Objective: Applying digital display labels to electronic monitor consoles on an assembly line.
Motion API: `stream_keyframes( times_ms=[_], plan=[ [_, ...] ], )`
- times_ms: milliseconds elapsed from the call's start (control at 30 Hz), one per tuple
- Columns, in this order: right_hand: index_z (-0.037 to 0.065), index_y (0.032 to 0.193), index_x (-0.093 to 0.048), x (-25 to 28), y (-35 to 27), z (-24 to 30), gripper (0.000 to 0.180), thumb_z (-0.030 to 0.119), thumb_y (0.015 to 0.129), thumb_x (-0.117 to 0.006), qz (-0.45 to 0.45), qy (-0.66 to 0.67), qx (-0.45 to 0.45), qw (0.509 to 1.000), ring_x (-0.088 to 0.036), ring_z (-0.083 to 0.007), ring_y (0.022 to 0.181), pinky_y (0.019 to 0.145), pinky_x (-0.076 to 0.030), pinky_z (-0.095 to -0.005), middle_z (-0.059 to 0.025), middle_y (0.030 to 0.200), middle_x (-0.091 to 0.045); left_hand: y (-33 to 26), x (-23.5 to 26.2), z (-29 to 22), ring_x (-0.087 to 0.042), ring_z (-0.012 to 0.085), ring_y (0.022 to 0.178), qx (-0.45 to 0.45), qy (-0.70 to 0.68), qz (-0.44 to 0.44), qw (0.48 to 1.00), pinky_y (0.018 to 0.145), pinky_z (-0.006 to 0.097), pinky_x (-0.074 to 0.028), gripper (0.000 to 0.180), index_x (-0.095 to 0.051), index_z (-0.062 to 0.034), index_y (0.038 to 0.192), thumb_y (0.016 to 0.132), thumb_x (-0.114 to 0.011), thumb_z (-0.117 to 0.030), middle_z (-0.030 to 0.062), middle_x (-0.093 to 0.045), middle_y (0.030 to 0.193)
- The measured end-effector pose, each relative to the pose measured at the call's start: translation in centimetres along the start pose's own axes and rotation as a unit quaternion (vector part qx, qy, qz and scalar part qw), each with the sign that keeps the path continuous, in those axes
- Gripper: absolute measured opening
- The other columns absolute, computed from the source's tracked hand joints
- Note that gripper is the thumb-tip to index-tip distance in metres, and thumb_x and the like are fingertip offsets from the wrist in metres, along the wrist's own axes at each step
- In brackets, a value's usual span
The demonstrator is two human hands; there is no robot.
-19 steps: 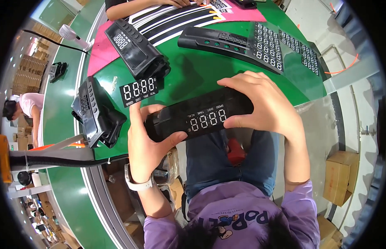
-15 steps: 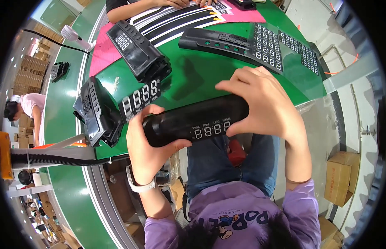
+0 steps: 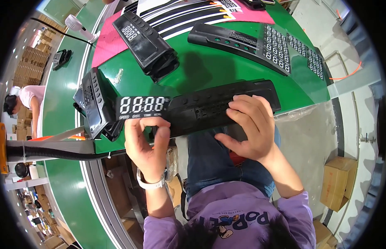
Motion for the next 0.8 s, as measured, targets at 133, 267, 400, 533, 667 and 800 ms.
stream_keyframes(
  times_ms=[133,267,400,533,667,800],
  plan=[
    [0.009,0.112,-0.063,-1.8,0.8,2.8,0.045,0.033,0.076,-0.074,0.023,0.017,0.017,0.999,-0.061,-0.0259,0.113,0.101,-0.039,-0.0434,-0.0089,0.115,-0.065,0.6,-1.1,0.3,-0.059,0.0089,0.071,0.035,0.015,-0.012,0.999,0.066,0.022,-0.045,0.003,-0.059,-0.0005,0.093,0.094,-0.056,-0.001,0.0041,-0.066,0.077],
    [0.009,0.119,-0.062,-3.5,1.0,3.8,0.047,0.028,0.078,-0.073,0.137,0.002,0.030,0.990,-0.060,-0.0209,0.118,0.102,-0.039,-0.0434,-0.0085,0.118,-0.066,0.1,-1.0,1.2,-0.054,0.0070,0.065,0.021,0.013,-0.046,0.999,0.060,0.021,-0.041,0.008,-0.059,-0.0008,0.090,0.097,-0.055,-0.005,0.0023,-0.063,0.072],
    [0.001,0.097,-0.070,2.8,0.7,-1.2,0.020,0.000,0.077,-0.069,-0.049,-0.094,-0.093,0.990,-0.070,-0.0268,0.088,0.081,-0.052,-0.0401,-0.0131,0.093,-0.071,-0.1,-0.3,1.2,-0.051,0.0046,0.064,0.053,-0.041,-0.057,0.996,0.058,0.019,-0.038,0.011,-0.058,0.0000,0.088,0.097,-0.054,-0.004,0.0015,-0.063,0.073],
    [-0.002,0.093,-0.068,4.3,1.4,-0.8,0.020,-0.006,0.074,-0.070,-0.090,0.018,-0.104,0.990,-0.069,-0.0287,0.076,0.071,-0.054,-0.0355,-0.0146,0.086,-0.070,0.0,-0.1,-0.4,-0.045,0.0094,0.068,0.016,-0.052,-0.094,0.994,0.061,0.023,-0.035,0.011,-0.055,0.0014,0.080,0.091,-0.052,0.002,0.0029,-0.053,0.069],
    [0.001,0.099,-0.067,3.3,4.2,1.9,0.030,0.001,0.070,-0.075,-0.034,0.155,-0.098,0.982,-0.066,-0.0282,0.076,0.066,-0.054,-0.0341,-0.0132,0.089,-0.066,0.9,-1.0,-4.4,-0.041,0.0252,0.064,-0.081,-0.014,-0.002,0.997,0.064,0.035,-0.032,0.007,-0.053,0.0008,0.070,0.069,-0.060,-0.002,0.0081,-0.043,0.066],
    [0.003,0.099,-0.067,3.0,4.5,3.1,0.032,0.005,0.069,-0.077,0.053,0.190,-0.103,0.975,-0.064,-0.0260,0.075,0.061,-0.052,-0.0330,-0.0101,0.087,-0.064,-0.3,-4.3,-7.8,-0.045,0.0272,0.064,-0.227,0.108,0.157,0.955,0.065,0.039,-0.034,0.016,-0.056,-0.0036,0.068,0.057,-0.065,-0.009,0.0062,-0.046,0.067]
  ],
)
Point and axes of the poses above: each hand's wrist, its own y-axis towards the middle knuckle, its own x-axis out of the back of the hand, z = x × y, the point moved 9 cm from there along y, towards the middle knuckle
